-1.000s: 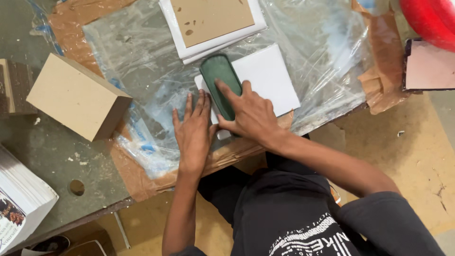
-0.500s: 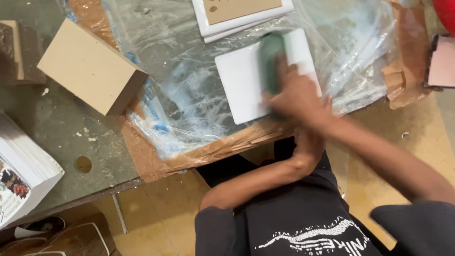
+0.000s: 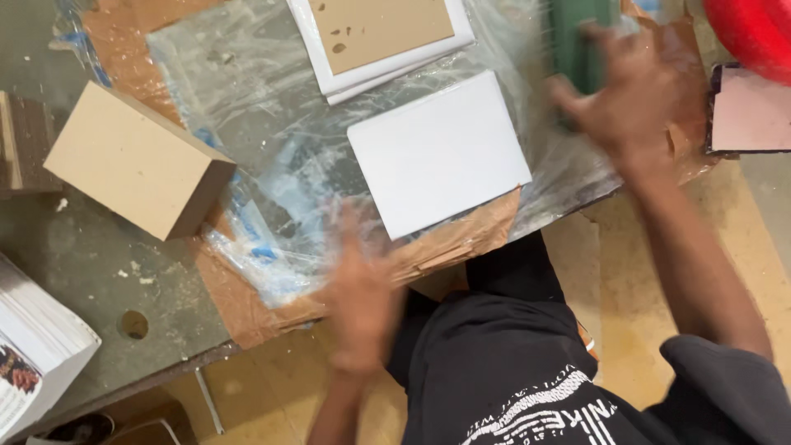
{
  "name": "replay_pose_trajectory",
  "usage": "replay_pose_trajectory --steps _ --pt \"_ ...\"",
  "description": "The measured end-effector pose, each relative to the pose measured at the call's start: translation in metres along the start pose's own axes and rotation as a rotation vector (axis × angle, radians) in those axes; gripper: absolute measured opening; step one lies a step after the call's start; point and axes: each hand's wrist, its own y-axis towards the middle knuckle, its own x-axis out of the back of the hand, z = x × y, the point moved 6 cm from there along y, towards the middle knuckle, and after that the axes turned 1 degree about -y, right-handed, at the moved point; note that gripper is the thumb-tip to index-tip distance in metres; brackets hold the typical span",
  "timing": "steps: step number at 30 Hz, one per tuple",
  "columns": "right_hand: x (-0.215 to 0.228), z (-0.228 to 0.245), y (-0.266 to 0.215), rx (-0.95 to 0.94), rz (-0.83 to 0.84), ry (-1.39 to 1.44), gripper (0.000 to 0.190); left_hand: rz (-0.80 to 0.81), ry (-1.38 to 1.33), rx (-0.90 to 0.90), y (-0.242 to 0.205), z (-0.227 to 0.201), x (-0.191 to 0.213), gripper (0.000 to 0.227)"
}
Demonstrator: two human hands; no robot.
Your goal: The person places a brown cardboard cover onto a white book block, presses the edges, and flips the assembly. They repeat this process for multiple units, stacking the finished books on the table. A green brush is used to smooth the surface of each assembled book.
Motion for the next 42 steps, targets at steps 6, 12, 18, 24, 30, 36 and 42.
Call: replay_pose_trajectory --steps 6,12,18,24,30,36,42 --pt "0.074 0.015 -0.030 0.343 -0.025 -0.282 0.042 -0.333 0.184 0.587 0.054 0.165 0.048 0.071" --pt "0.184 0.117 -0.147 1.014 0.176 0.009 0.041 -0.227 0.346 0.759 0.092 0.181 0.032 0.084" --pt "0.187 0.138 -0.159 1.012 0.056 -0.155 0.041 -0.349 0.408 0.721 0.096 0.184 0.040 0.084" --pt "0.181 0.172 -0.156 1.145 -0.065 -0.164 0.032 -0.246 0.330 0.771 0.110 0.182 0.045 0.072" --pt "0.177 0.186 -0.146 1.331 0.064 -0.101 0.043 -0.400 0.319 0.719 0.113 0.185 0.057 0.048" --pt "0.117 0.166 -0.123 1.063 0.549 0.341 0.056 -0.335 0.191 0.659 0.105 0.182 0.072 0.046" --pt "0.044 0.093 -0.107 0.230 0.557 0.721 0.035 -0.472 -0.100 0.592 0.049 0.106 0.093 0.033"
